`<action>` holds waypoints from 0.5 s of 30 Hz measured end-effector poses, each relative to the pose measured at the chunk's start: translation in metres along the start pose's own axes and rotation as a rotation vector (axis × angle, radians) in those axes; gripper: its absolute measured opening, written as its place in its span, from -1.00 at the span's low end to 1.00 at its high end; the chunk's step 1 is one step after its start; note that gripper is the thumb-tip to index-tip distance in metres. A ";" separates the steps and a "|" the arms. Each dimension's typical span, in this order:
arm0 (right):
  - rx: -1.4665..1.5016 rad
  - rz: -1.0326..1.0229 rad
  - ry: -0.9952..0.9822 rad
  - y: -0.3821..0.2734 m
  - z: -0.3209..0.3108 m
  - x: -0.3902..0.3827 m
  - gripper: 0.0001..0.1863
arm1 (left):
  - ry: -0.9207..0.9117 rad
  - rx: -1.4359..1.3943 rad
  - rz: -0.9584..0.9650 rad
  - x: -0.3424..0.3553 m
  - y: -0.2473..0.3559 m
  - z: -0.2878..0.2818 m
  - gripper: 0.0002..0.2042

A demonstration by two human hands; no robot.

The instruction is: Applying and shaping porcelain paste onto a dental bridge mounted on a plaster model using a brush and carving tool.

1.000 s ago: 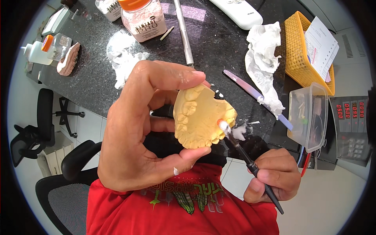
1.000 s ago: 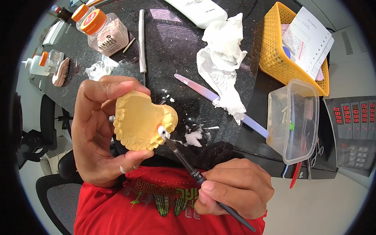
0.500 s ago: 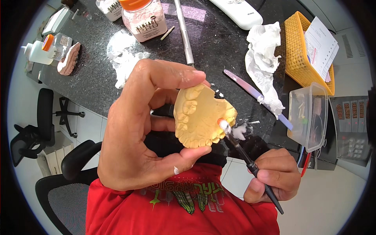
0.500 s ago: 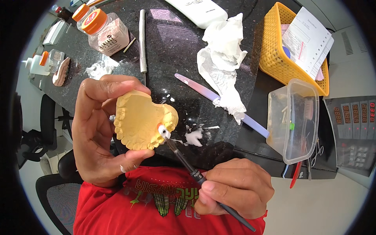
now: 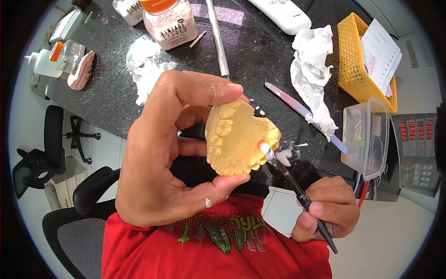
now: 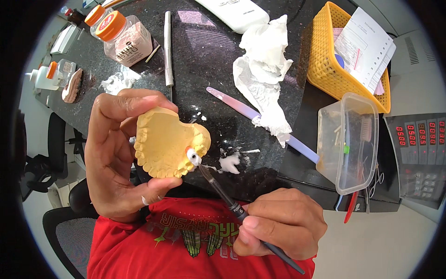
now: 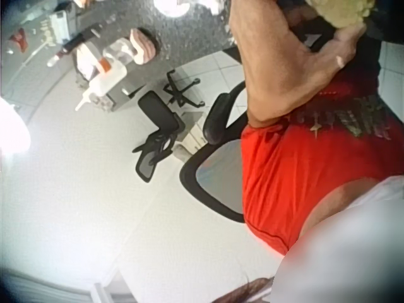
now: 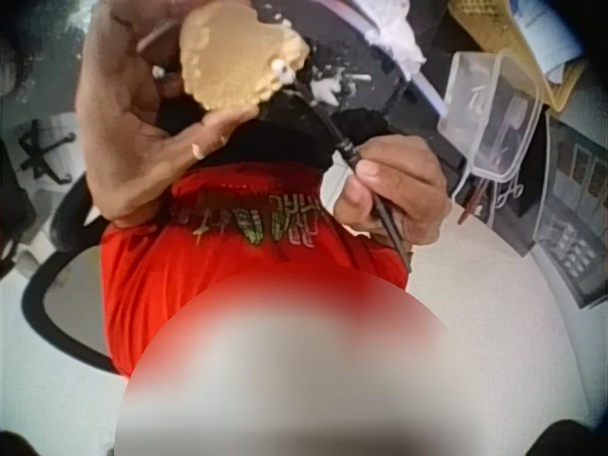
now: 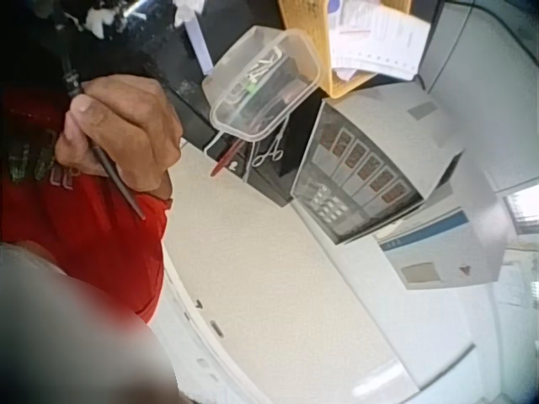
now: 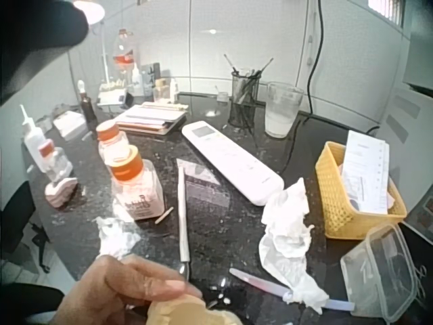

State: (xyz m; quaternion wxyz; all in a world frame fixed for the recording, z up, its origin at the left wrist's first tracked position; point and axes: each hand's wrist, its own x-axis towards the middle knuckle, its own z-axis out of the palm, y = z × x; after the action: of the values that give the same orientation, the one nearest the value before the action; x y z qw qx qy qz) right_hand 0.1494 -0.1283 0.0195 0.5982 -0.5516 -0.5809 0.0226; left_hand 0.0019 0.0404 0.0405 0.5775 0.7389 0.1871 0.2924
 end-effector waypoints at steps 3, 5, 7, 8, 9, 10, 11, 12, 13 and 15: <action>-0.016 -0.004 -0.037 -0.001 -0.002 0.001 -0.72 | -0.005 0.000 0.004 0.000 0.000 0.000 -0.26; -0.013 -0.007 -0.044 0.000 -0.001 0.001 -0.73 | -0.006 0.002 0.006 -0.001 0.000 0.000 -0.26; -0.011 -0.010 -0.050 -0.001 -0.001 0.001 -0.73 | -0.003 0.007 0.011 -0.001 0.001 0.000 -0.26; -0.018 -0.009 -0.043 -0.001 0.001 0.001 -0.73 | -0.002 0.008 0.011 -0.001 0.001 0.000 -0.26; -0.026 -0.007 -0.036 -0.001 0.001 0.000 -0.73 | 0.002 0.003 0.008 -0.001 0.001 0.001 -0.27; -0.025 -0.007 -0.036 -0.001 0.001 0.000 -0.73 | 0.006 -0.002 0.005 -0.001 0.001 0.001 -0.27; -0.020 -0.001 -0.026 -0.001 0.000 -0.001 -0.73 | 0.005 -0.003 0.005 -0.001 0.001 0.001 -0.27; -0.015 0.005 -0.016 0.000 0.000 -0.001 -0.73 | 0.000 0.000 0.002 0.000 0.001 0.001 -0.27; -0.017 0.006 -0.015 0.000 0.000 0.000 -0.73 | -0.006 0.002 -0.001 0.001 0.001 0.000 -0.27; -0.034 0.009 0.002 -0.001 0.001 0.001 -0.73 | -0.006 0.001 0.000 0.002 0.001 0.000 -0.27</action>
State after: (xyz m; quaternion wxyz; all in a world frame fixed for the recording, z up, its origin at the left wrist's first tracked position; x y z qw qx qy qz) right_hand 0.1483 -0.1270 0.0207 0.5891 -0.5643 -0.5782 0.0149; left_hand 0.0035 0.0412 0.0416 0.5777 0.7400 0.1855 0.2903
